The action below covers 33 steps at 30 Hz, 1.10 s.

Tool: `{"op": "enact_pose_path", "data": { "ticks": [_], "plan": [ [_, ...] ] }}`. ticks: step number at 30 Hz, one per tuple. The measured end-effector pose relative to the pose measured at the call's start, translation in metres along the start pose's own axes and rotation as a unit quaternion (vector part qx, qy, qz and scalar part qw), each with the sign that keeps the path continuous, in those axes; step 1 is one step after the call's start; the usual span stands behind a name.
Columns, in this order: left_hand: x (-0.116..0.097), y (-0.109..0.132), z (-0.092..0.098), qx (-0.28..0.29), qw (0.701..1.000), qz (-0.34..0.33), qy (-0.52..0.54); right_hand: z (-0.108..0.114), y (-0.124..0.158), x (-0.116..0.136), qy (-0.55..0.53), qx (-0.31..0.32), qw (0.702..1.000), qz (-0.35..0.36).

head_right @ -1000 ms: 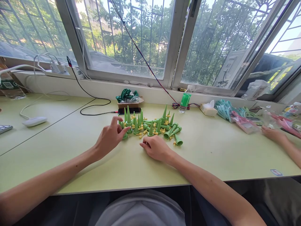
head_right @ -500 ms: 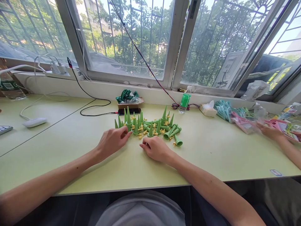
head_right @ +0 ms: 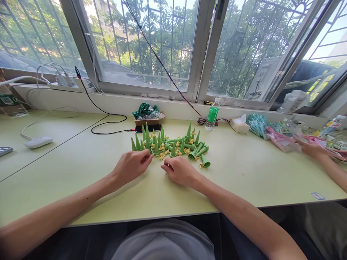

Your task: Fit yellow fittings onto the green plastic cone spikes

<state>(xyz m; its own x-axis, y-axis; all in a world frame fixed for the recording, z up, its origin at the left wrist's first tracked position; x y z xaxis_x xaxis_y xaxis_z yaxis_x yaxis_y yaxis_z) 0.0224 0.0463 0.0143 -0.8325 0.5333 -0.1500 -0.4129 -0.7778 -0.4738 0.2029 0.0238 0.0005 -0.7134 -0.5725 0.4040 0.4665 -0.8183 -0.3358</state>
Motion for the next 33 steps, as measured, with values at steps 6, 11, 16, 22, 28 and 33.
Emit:
{"op": "enact_pose_path", "data": {
  "ticks": [6, 11, 16, 22, 28, 33],
  "plan": [
    [-0.007, 0.004, -0.009, 0.011, 0.996, -0.059, 0.066, 0.045, 0.002, -0.008, 0.069, -0.11, 0.991, 0.023],
    [-0.007, 0.005, -0.013, 0.009, 0.994, -0.064, 0.089, 0.092, 0.005, -0.037, 0.185, -0.112, 0.975, -0.047],
    [-0.008, 0.006, -0.012, 0.013, 0.992, -0.063, 0.105, 0.098, 0.007, -0.08, 0.218, 0.003, 0.973, -0.076],
    [-0.01, 0.007, -0.015, 0.024, 0.991, -0.059, 0.119, 0.081, 0.001, -0.102, 0.187, 0.035, 0.978, -0.091],
    [-0.01, 0.006, -0.016, 0.036, 0.989, -0.069, 0.126, 0.076, -0.012, -0.099, 0.194, 0.047, 0.977, -0.071],
    [-0.011, 0.007, -0.016, 0.048, 0.988, -0.066, 0.13, 0.073, -0.013, -0.105, 0.151, 0.049, 0.984, -0.079]
  ]
}}
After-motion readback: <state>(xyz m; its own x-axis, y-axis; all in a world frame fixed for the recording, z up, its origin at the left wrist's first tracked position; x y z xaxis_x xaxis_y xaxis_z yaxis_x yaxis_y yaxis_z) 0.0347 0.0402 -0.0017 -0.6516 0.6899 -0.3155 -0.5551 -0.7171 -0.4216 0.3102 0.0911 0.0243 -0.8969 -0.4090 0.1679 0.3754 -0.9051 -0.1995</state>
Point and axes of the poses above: each hand's wrist, its own y-axis away from the middle knuckle, its own z-axis out of the back of the hand, x = y × z, the point moved 4 cm from there along -y, towards the middle knuckle, and after that the axes turned 1 degree about -y, right-handed, at the moved point
